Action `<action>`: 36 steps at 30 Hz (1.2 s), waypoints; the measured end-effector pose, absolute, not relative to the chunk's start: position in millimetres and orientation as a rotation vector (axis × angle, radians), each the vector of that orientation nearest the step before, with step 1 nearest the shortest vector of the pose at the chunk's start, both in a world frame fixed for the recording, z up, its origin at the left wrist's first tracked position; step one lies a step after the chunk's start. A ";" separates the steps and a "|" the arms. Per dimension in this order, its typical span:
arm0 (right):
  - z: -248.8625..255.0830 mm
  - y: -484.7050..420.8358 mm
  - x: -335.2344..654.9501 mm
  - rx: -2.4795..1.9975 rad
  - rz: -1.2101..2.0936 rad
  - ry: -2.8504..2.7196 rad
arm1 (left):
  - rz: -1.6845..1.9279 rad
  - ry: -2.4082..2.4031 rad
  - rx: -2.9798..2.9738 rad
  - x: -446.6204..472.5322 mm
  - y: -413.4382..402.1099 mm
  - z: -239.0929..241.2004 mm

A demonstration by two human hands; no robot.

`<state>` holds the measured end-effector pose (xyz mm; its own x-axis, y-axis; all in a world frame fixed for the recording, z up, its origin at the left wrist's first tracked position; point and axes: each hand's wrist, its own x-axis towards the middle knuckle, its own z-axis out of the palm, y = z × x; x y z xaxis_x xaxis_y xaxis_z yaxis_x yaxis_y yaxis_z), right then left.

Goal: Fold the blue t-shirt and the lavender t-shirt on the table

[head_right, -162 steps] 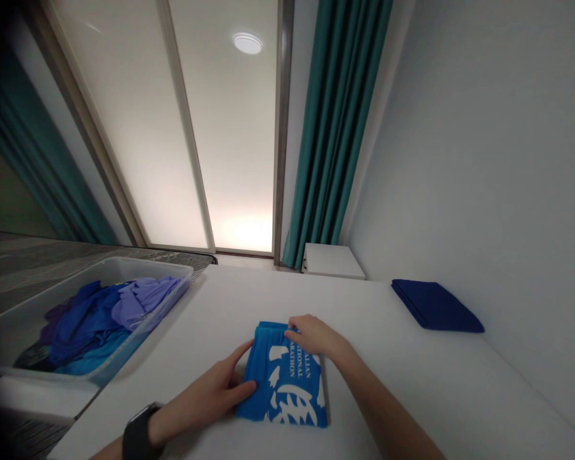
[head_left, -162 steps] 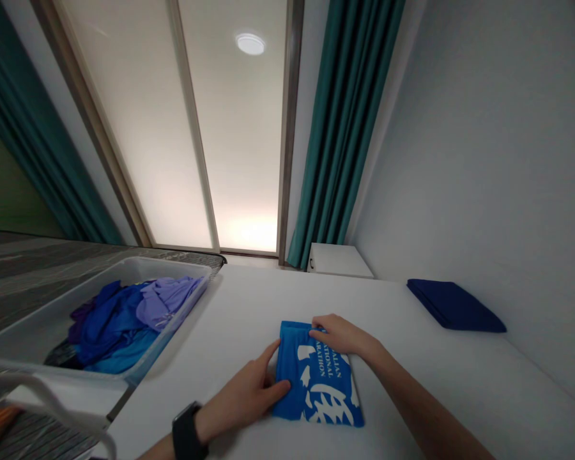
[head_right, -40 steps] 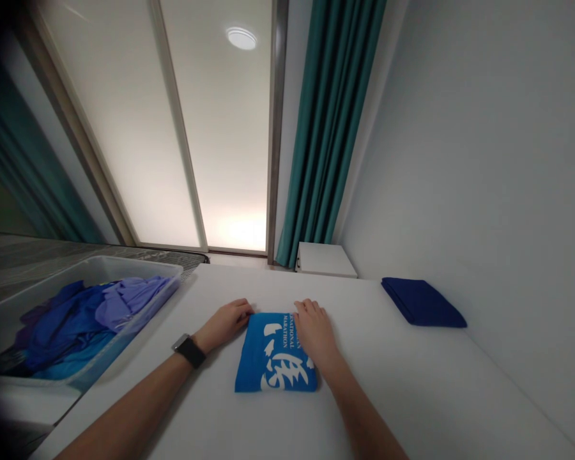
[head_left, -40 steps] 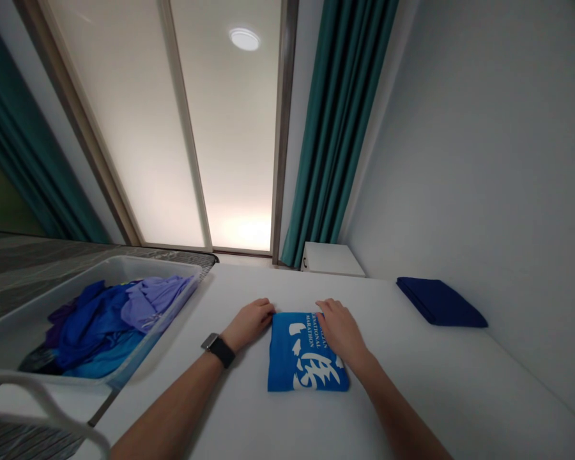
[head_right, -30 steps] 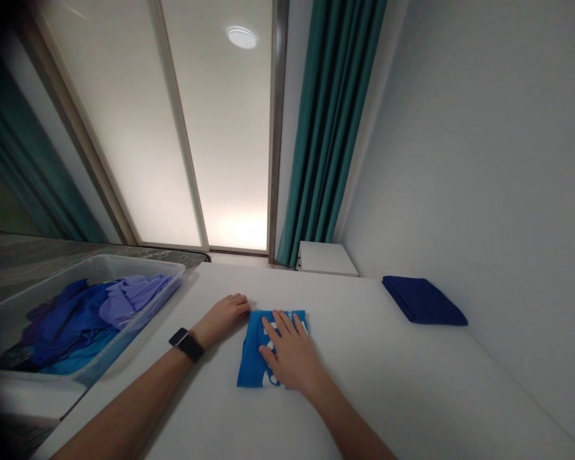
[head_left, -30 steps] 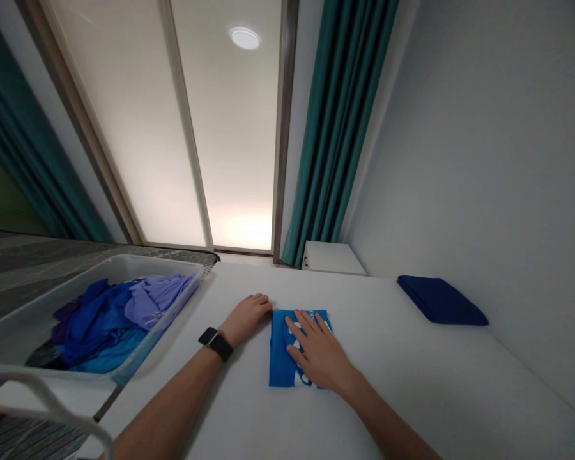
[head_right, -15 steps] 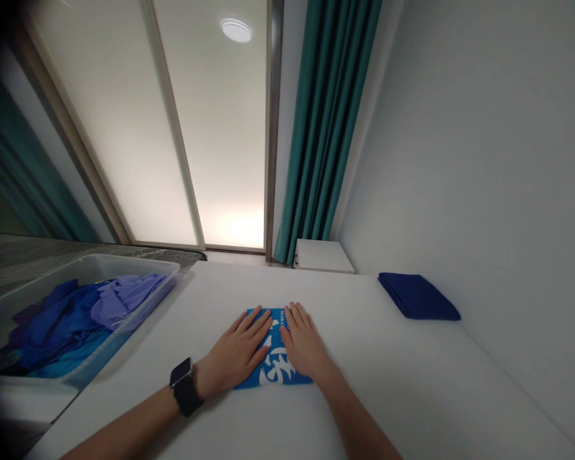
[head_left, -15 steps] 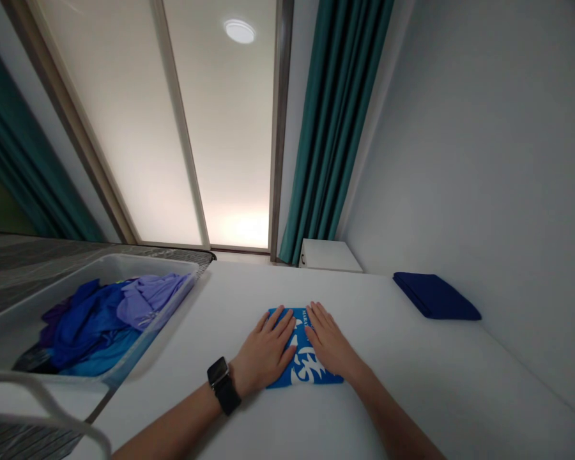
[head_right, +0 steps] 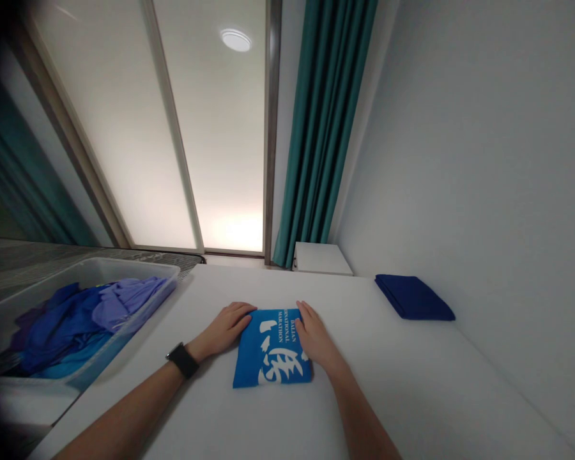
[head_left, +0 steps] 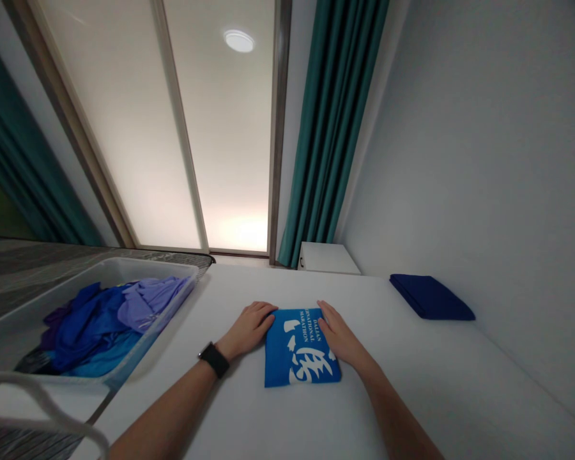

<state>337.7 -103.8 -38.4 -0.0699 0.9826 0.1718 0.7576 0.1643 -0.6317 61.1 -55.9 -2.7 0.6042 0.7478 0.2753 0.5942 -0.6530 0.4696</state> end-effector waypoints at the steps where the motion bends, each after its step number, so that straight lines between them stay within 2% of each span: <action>1: -37.3 -103.5 340.6 -1.648 0.484 -1.886 | 0.657 1.089 2.507 60.8 -54.7 -1.6; 9: -7.5 -132.9 320.4 -1.642 0.291 -2.004 | 0.635 1.194 2.513 64.0 -55.8 -0.1; 13: 9.2 -170.5 306.8 -1.421 0.137 -2.290 | 0.638 1.218 2.510 66.7 -53.6 -0.5; 17: 6.5 -194.6 312.8 -1.239 0.031 -2.456 | 0.575 1.261 2.533 66.5 -56.6 7.0; 21: -6.2 -180.6 339.9 -1.264 -0.083 -2.426 | 0.399 1.409 2.558 58.6 -73.3 19.5; 26: -19.6 -134.5 371.6 -1.525 -0.027 -2.249 | 0.188 1.282 2.632 49.7 -109.5 27.0; 29: -30.9 -113.3 378.2 -1.595 0.055 -2.146 | 0.203 1.087 2.610 50.0 -121.3 29.2; 36: -50.0 -108.3 383.4 -1.533 0.258 -1.876 | 0.373 1.168 2.413 49.5 -102.6 34.2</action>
